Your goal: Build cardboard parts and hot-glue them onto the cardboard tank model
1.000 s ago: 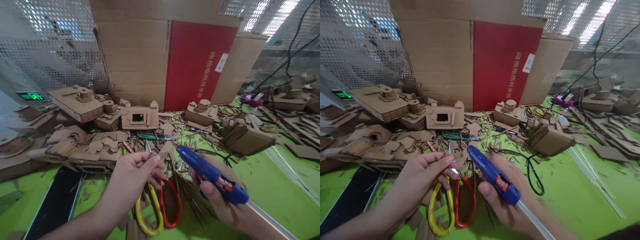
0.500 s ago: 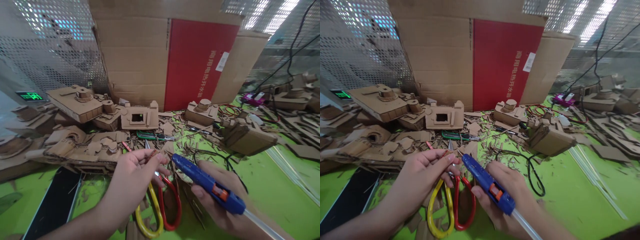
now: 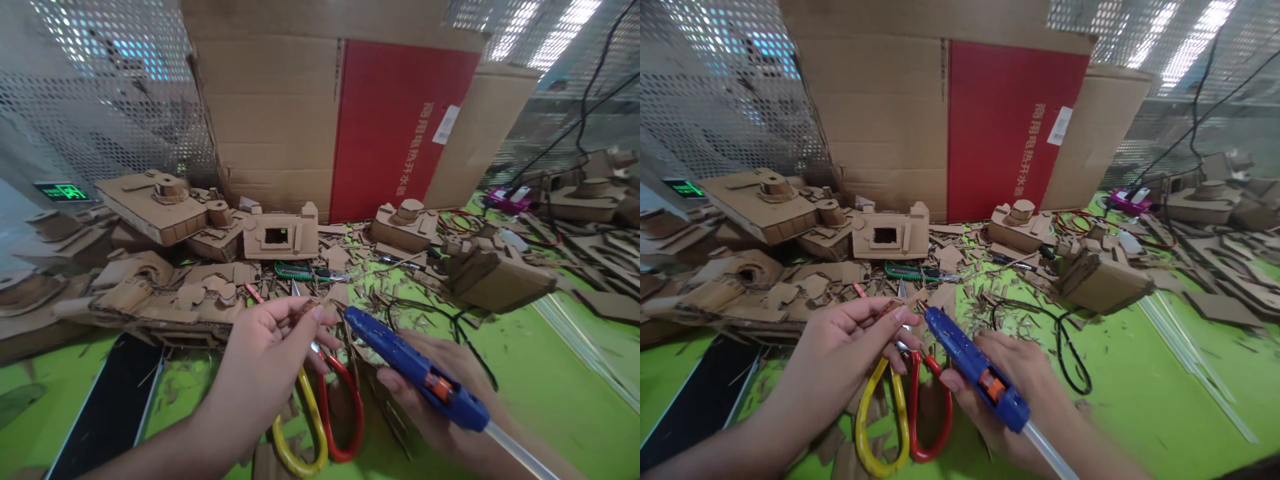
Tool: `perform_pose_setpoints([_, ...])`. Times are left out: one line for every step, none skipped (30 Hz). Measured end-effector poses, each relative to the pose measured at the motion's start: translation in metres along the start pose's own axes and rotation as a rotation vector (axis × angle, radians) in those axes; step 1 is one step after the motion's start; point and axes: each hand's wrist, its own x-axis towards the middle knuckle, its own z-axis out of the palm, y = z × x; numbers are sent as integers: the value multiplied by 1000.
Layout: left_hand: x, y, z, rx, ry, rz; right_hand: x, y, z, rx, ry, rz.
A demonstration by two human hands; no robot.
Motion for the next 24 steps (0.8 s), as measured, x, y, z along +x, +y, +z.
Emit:
perform_pose_setpoints([0, 0, 0, 3, -1, 2, 0, 0, 0, 4, -7, -1])
perform_pose_setpoints([0, 1, 0, 6, -2, 5, -1, -1, 0, 8, -16, -1])
perform_pose_setpoints([0, 1, 0, 7, -4, 8, -1, -1, 0, 12, -26, 1])
perform_pose_setpoints([-1, 1, 0, 7, -4, 11, -1, -2, 0, 16, -29, 4])
perform_pose_setpoints([-1, 1, 0, 7, -4, 15, -1, -3, 0, 20, -28, 5])
perform_pose_setpoints([-1, 0, 0, 5, -5, 16, 0, -3, -1, 25, -22, 4])
perform_pose_setpoints([-1, 0, 0, 3, -5, 17, 0, -4, -1, 29, -14, 4])
perform_pose_setpoints([-1, 0, 0, 0, -6, 17, 1, -4, -2, 35, -6, 8])
perform_pose_setpoints([-1, 0, 1, -3, -5, 17, 2, -4, -2, 42, 2, 16])
perform_pose_setpoints([-1, 0, 1, -7, -3, 18, 2, -4, -3, 47, 8, 27])
perform_pose_setpoints([-1, 1, 1, -11, 1, 20, 3, -3, -4, 48, 11, 37])
perform_pose_setpoints([-1, 1, 2, -15, 4, 23, 3, -3, -4, 47, 13, 44])
perform_pose_setpoints([-1, 2, 2, -17, 7, 27, 4, -3, -4, 43, 10, 44])
perform_pose_setpoints([0, 3, 2, -19, 6, 29, 3, -3, -4, 35, 5, 37])
perform_pose_setpoints([0, 3, 3, -18, 3, 29, 3, -2, -4, 27, 0, 27])
perform_pose_setpoints([0, 4, 3, -17, -2, 28, 3, -2, -3, 25, -6, 15])
perform_pose_setpoints([0, 4, 3, -15, -6, 27, 2, -2, -3, 25, -14, 5])
perform_pose_setpoints([-1, 4, 2, -12, -9, 26, 2, -3, -2, 27, -20, -5])
perform_pose_setpoints([-1, 3, 2, -9, -9, 25, 2, -3, -2, 29, -26, -10])
perform_pose_setpoints([-1, 3, 1, -5, -11, 25, 1, -3, -2, 32, -31, -13])
perform_pose_setpoints([-2, 2, 1, -1, -11, 22, 2, -3, -2, 36, -40, -11])
perform_pose_setpoints([-2, 2, 0, 3, -13, 19, 2, -4, -2, 38, -43, -3])
perform_pose_setpoints([-3, 2, 0, 8, -13, 14, 2, -4, -3, 37, -42, 6])
perform_pose_setpoints([-3, 2, 0, 11, -13, 8, 2, -4, -3, 36, -37, 16])
